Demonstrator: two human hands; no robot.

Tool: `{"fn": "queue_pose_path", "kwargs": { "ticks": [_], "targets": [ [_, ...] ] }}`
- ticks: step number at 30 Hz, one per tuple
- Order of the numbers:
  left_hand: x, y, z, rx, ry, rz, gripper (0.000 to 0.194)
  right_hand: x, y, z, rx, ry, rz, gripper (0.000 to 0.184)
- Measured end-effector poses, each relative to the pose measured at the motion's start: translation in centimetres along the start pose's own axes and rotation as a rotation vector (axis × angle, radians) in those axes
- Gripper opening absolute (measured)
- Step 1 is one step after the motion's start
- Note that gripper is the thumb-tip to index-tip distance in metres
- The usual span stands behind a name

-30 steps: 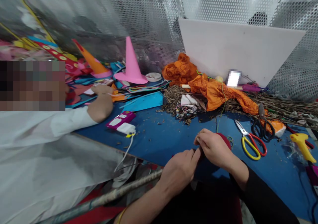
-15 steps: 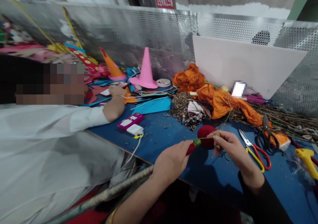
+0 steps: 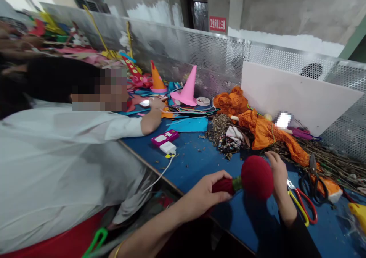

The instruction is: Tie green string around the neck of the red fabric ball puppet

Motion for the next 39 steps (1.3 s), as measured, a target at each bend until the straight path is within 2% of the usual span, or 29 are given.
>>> {"fn": "queue_pose_path", "kwargs": {
  "ticks": [2,5,7,9,12,14,16,19,21,24,26,29,32,35,39],
  "targets": [
    [-0.2,0.0,-0.1,0.180,-0.031,0.024,0.026,1.2,1.9,-0.9,-0.105,-0.085,-0.158,0.035],
    [-0.4,0.1,-0.5,0.382,-0.054,0.029,0.036,3.9,5.4,-2.1,-0.323,-0.008,-0.446,0.047],
    [-0.5,0.1,-0.8,0.474,-0.052,0.038,0.041,5.8,7.3,-3.2,-0.451,0.060,-0.600,0.047],
    [-0.5,0.0,-1.2,0.521,-0.057,0.049,0.043,6.9,8.2,-4.4,-0.501,0.054,-0.645,0.036],
    [-0.4,-0.6,-1.5,0.542,-0.068,0.084,0.042,7.0,7.7,-5.8,-0.332,-0.060,-0.538,0.013],
    [-0.3,-1.2,-1.7,0.569,-0.076,0.137,0.042,6.7,6.6,-6.7,-0.168,-0.159,-0.433,0.022],
    [-0.4,-1.6,-1.8,0.603,-0.089,0.192,0.044,6.6,5.5,-7.8,-0.098,-0.268,-0.351,0.026],
    [-0.8,-1.2,-2.2,0.601,-0.094,0.199,0.046,7.0,4.8,-9.1,-0.241,-0.349,-0.316,0.024],
    [-1.3,-0.5,-2.7,0.557,-0.082,0.170,0.044,7.2,5.2,-9.1,-0.440,-0.281,-0.338,0.026],
    [-1.9,0.5,-3.9,0.461,-0.079,0.138,0.037,7.3,6.4,-8.1,-0.717,-0.076,-0.325,0.035],
    [-2.2,0.7,-4.6,0.383,-0.068,0.134,0.031,7.4,7.0,-7.2,-0.737,0.050,-0.299,0.038],
    [-2.3,0.7,-4.7,0.307,-0.035,0.142,0.026,7.6,7.1,-6.7,-0.507,0.114,-0.280,0.038],
    [-2.1,0.5,-3.7,0.286,0.011,0.165,0.025,8.0,6.6,-7.8,-0.264,-0.033,-0.236,0.038],
    [-2.0,0.6,-3.1,0.263,0.006,0.187,0.024,8.8,6.3,-9.0,-0.121,-0.223,-0.188,0.035],
    [-2.3,0.6,-3.9,0.233,0.012,0.232,0.031,9.7,6.9,-8.9,-0.028,-0.330,-0.175,0.033]
  ]
}}
Point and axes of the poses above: each hand's wrist, its own x-axis away from the middle knuckle, its own y-axis out of the palm, z = x × y, the point moved 5 cm from there along -x, towards the middle knuckle, and after that the axes turned 1 degree about -y, right-handed, at the moved point
